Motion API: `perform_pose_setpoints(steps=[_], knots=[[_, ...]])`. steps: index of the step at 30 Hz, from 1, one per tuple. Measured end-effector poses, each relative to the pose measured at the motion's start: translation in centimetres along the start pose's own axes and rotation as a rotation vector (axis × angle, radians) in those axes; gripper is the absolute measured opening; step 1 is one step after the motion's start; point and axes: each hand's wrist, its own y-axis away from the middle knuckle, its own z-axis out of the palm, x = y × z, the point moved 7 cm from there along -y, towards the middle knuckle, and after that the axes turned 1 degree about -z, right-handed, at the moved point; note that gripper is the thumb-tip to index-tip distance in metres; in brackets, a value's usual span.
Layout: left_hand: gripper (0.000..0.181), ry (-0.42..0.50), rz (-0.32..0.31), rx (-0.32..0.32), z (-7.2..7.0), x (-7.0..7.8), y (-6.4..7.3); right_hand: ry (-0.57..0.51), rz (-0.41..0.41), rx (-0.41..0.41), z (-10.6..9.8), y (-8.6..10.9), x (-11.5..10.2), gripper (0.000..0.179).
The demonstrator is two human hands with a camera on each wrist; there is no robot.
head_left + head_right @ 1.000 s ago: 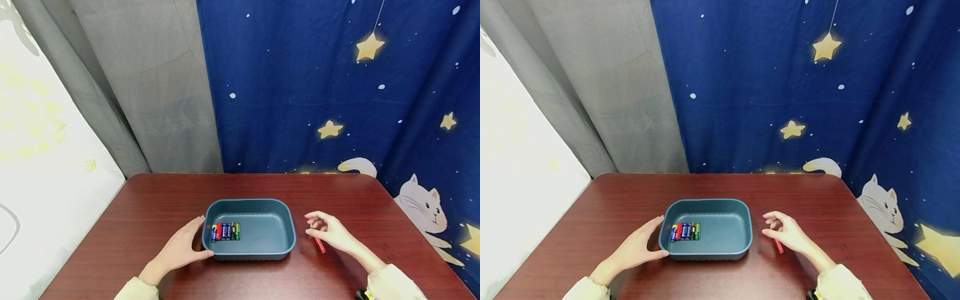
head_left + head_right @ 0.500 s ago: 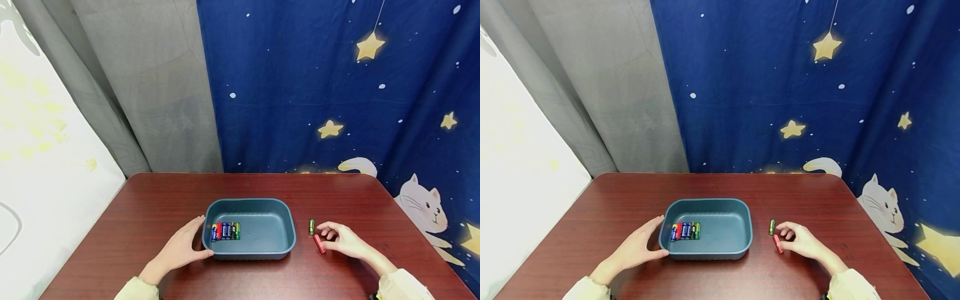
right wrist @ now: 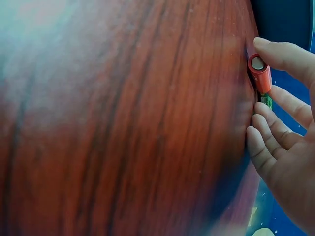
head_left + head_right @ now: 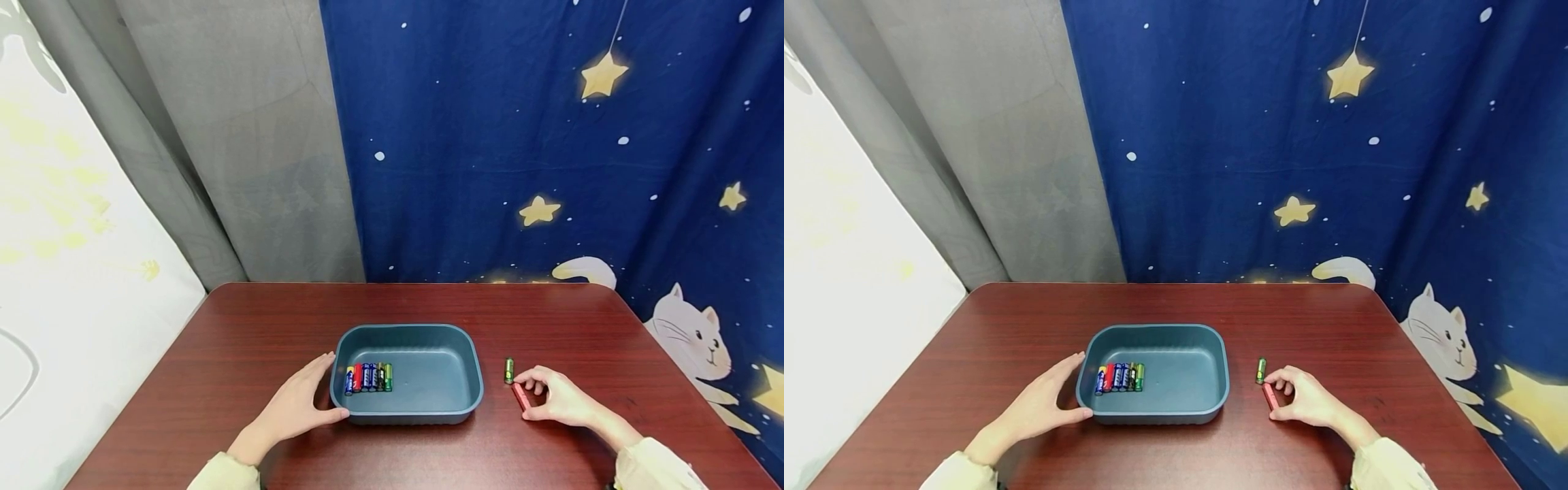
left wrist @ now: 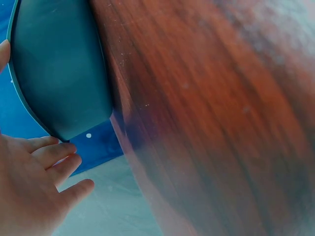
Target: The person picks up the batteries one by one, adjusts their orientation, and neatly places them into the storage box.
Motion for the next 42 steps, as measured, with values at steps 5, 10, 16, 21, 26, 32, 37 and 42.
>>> perform_pose_setpoints(steps=[5,10,16,21,26,32,37,42], knots=[[0.094,-0.007,0.006,0.004,-0.1,0.0,0.0,0.0,0.006,0.0,0.0,0.1,-0.1,0.047],[0.094,-0.004,0.002,0.004,-0.1,0.1,0.0,0.004,0.036,0.007,0.0,0.2,-0.1,0.046],[0.094,-0.009,0.005,0.008,0.0,0.1,0.0,0.006,0.042,0.026,0.0,0.2,0.0,0.047],[0.096,-0.011,-0.006,-0.008,0.0,0.0,0.0,-0.004,0.048,0.032,-0.1,0.3,0.1,0.046],[0.095,-0.011,0.002,-0.003,-0.1,0.0,0.0,-0.014,0.068,0.023,-0.2,0.2,0.1,0.044],[0.095,-0.005,0.002,0.004,-0.1,0.1,0.0,-0.021,0.078,0.049,-0.3,-0.1,0.5,0.042],[0.094,-0.008,0.002,0.003,-0.1,0.1,0.0,-0.041,0.123,0.059,-1.0,-0.7,0.2,0.041],[0.094,-0.013,0.002,-0.006,-0.1,0.1,0.0,-0.045,0.14,0.103,-2.7,-2.0,-2.1,0.042]])
